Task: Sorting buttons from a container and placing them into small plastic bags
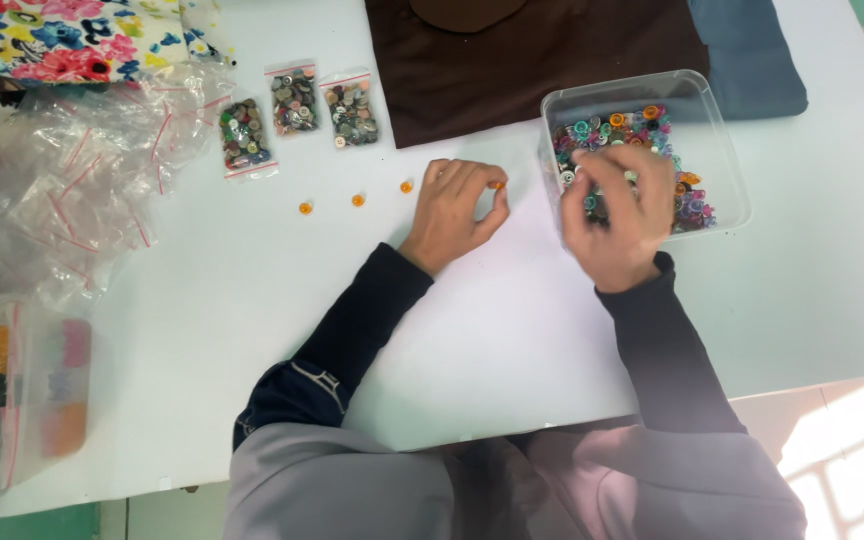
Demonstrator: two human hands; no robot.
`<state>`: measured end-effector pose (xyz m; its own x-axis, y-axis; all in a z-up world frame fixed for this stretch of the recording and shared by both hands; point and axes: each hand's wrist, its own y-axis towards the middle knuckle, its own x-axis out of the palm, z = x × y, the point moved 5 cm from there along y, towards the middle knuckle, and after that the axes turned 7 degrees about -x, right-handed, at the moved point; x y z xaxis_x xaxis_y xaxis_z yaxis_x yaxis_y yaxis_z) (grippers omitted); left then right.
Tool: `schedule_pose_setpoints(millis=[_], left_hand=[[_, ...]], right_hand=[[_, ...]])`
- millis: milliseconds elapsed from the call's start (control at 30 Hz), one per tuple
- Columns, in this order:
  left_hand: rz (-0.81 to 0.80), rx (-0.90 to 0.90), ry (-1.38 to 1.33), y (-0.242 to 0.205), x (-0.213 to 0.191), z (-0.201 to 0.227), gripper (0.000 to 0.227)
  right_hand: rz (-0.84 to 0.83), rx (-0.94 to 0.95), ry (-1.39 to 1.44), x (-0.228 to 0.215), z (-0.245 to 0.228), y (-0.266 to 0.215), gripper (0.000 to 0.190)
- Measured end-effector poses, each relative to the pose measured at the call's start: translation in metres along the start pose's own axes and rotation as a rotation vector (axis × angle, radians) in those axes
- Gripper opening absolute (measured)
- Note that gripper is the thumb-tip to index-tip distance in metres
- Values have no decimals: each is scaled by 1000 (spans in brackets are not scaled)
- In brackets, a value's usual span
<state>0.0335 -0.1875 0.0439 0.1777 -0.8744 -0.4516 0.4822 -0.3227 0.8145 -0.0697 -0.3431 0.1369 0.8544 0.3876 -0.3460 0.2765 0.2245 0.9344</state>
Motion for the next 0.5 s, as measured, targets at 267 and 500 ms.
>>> schedule_pose_setpoints(millis=[267,500], left_hand=[[-211,-85,237,-35,-75,-32,15],[-324,-272,377,-43,-76,-45,18]], right_hand=[[-230,96,382,62,-73,-31,29],[-487,414,416,102,-52,-46,47]])
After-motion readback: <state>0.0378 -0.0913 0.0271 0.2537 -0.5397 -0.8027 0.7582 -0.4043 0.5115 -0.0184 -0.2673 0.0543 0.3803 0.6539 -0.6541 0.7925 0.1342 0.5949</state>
